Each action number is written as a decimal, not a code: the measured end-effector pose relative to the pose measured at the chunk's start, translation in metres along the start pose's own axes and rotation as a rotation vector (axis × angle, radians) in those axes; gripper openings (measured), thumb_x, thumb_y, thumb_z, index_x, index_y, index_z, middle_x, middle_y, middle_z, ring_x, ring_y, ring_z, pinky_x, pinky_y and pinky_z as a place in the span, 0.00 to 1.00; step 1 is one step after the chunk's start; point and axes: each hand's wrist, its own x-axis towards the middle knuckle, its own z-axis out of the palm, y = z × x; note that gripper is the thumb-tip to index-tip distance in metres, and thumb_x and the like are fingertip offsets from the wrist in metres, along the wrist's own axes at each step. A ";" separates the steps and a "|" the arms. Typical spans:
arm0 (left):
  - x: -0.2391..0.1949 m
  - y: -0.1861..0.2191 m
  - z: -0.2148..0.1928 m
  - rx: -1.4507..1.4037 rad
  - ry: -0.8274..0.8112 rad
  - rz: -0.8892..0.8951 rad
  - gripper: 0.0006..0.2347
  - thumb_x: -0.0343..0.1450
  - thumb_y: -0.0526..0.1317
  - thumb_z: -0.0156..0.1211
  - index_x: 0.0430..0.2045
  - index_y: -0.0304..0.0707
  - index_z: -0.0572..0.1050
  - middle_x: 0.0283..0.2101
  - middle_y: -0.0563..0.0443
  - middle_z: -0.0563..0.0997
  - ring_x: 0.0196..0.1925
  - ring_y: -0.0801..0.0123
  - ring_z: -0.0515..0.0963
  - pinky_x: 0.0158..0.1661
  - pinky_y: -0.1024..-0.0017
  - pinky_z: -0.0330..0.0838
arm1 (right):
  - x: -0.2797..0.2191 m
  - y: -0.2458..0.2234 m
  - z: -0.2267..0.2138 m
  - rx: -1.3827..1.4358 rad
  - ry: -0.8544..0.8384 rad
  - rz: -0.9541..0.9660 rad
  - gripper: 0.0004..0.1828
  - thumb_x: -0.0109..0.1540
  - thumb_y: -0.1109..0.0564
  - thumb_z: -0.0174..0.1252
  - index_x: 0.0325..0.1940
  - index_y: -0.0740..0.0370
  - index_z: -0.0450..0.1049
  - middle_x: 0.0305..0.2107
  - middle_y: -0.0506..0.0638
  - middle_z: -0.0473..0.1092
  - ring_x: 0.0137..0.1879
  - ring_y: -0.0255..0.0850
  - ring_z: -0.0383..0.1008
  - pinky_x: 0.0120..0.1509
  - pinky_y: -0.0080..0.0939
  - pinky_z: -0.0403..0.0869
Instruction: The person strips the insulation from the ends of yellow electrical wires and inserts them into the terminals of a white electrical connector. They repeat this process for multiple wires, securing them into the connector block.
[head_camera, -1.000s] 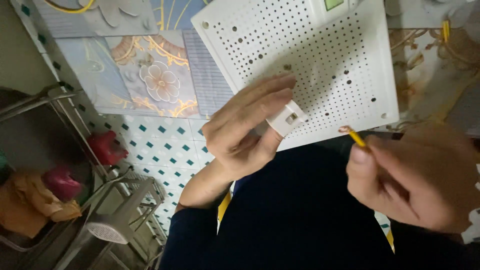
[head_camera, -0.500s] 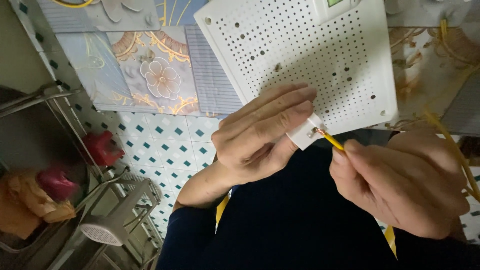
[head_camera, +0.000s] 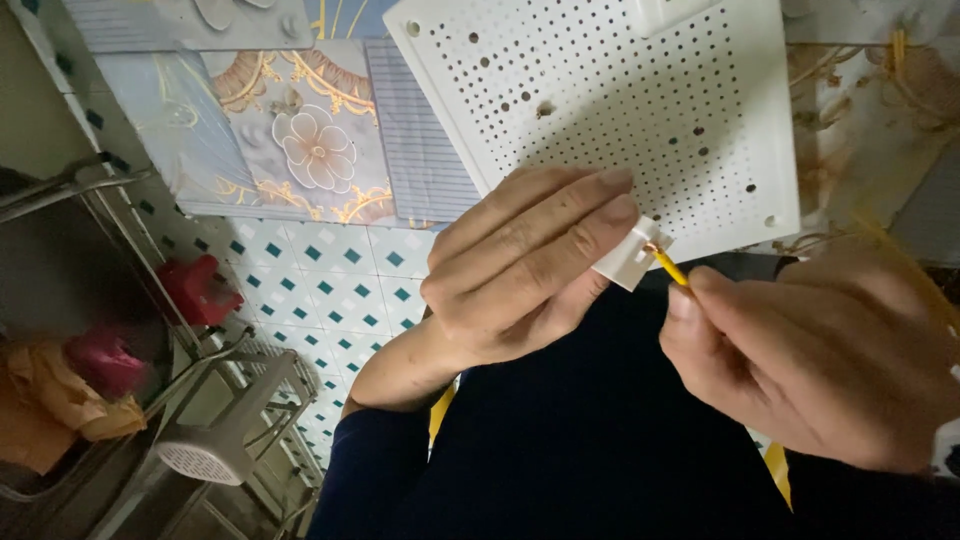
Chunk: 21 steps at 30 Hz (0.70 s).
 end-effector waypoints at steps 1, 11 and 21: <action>0.001 -0.001 0.000 0.010 -0.010 0.005 0.08 0.82 0.32 0.66 0.53 0.24 0.80 0.53 0.32 0.87 0.52 0.43 0.94 0.54 0.55 0.96 | -0.004 0.003 -0.006 0.043 -0.133 0.025 0.21 0.71 0.64 0.75 0.61 0.78 0.73 0.28 0.49 0.77 0.25 0.38 0.66 0.40 0.49 0.72; 0.001 0.003 -0.004 0.114 -0.060 0.024 0.09 0.84 0.36 0.59 0.51 0.29 0.83 0.52 0.39 0.89 0.49 0.51 0.95 0.51 0.62 0.93 | 0.008 0.009 -0.010 0.035 -0.068 0.012 0.13 0.72 0.68 0.68 0.59 0.80 0.80 0.31 0.50 0.81 0.28 0.39 0.74 0.38 0.48 0.72; -0.001 0.004 -0.001 0.108 -0.099 0.042 0.09 0.84 0.37 0.60 0.50 0.29 0.84 0.51 0.40 0.90 0.45 0.55 0.93 0.48 0.64 0.89 | 0.000 0.018 -0.013 0.102 -0.158 -0.002 0.19 0.71 0.72 0.63 0.67 0.79 0.74 0.20 0.45 0.70 0.22 0.39 0.62 0.29 0.49 0.65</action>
